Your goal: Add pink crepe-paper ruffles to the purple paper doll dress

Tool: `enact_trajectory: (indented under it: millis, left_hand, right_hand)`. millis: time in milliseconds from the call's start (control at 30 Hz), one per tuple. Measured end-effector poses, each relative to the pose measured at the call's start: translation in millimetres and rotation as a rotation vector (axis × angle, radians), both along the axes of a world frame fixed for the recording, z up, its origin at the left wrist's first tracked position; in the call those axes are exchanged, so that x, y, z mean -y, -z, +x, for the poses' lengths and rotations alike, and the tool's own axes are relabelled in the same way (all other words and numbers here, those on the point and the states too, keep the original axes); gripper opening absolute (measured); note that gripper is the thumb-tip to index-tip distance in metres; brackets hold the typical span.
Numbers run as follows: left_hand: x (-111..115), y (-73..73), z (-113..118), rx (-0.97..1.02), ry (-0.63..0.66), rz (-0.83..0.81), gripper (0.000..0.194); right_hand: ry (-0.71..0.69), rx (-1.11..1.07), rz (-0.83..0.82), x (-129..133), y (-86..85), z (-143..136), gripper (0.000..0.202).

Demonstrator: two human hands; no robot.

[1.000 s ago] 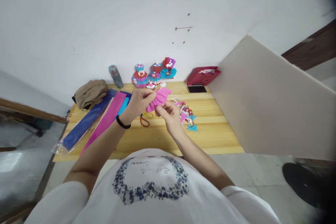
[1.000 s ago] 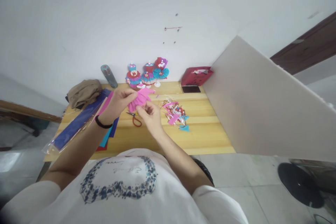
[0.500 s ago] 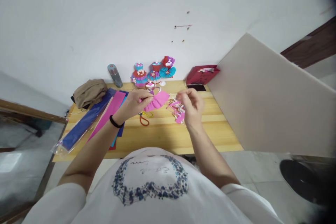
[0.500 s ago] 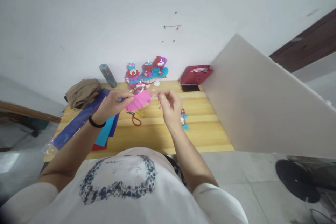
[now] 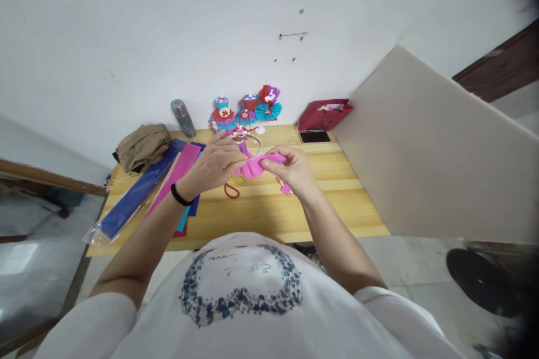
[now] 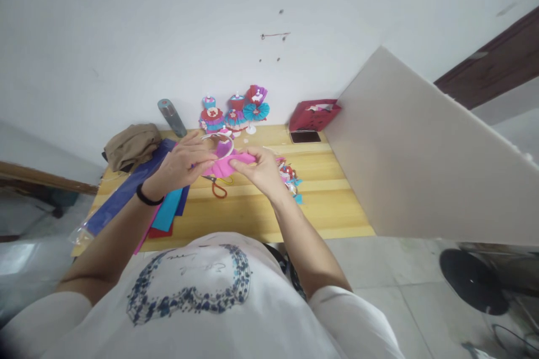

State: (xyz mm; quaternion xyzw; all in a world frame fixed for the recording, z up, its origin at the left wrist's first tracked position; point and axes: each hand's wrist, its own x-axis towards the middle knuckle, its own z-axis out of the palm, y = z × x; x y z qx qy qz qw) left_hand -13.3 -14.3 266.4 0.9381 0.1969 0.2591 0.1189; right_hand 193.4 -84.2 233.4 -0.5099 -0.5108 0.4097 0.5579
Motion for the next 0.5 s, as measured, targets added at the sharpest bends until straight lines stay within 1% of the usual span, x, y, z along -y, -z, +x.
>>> enact_trajectory:
  millis: [100,233,400,500]
  left_hand:
    - [1.6,0.5,0.8,-0.009,-0.017,-0.016,0.032]
    - [4.1,-1.3,2.9,-0.002,-0.036,-0.048,0.029]
    - [7.9,-3.2,6.5,0.033,-0.014,-0.07,0.029]
    - [9.5,-2.3,8.6,0.053,-0.037,-0.073,0.028]
  right_hand:
    - [0.082,0.126,0.079,5.7,-8.3,-4.0,0.02]
    - [0.094,0.205,0.167,11.2,-13.4,-11.7,0.013]
    - [0.174,0.241,0.18,14.8,-13.8,-19.0,0.01]
    - [0.168,0.281,0.204,17.5,-14.9,-21.5,0.009]
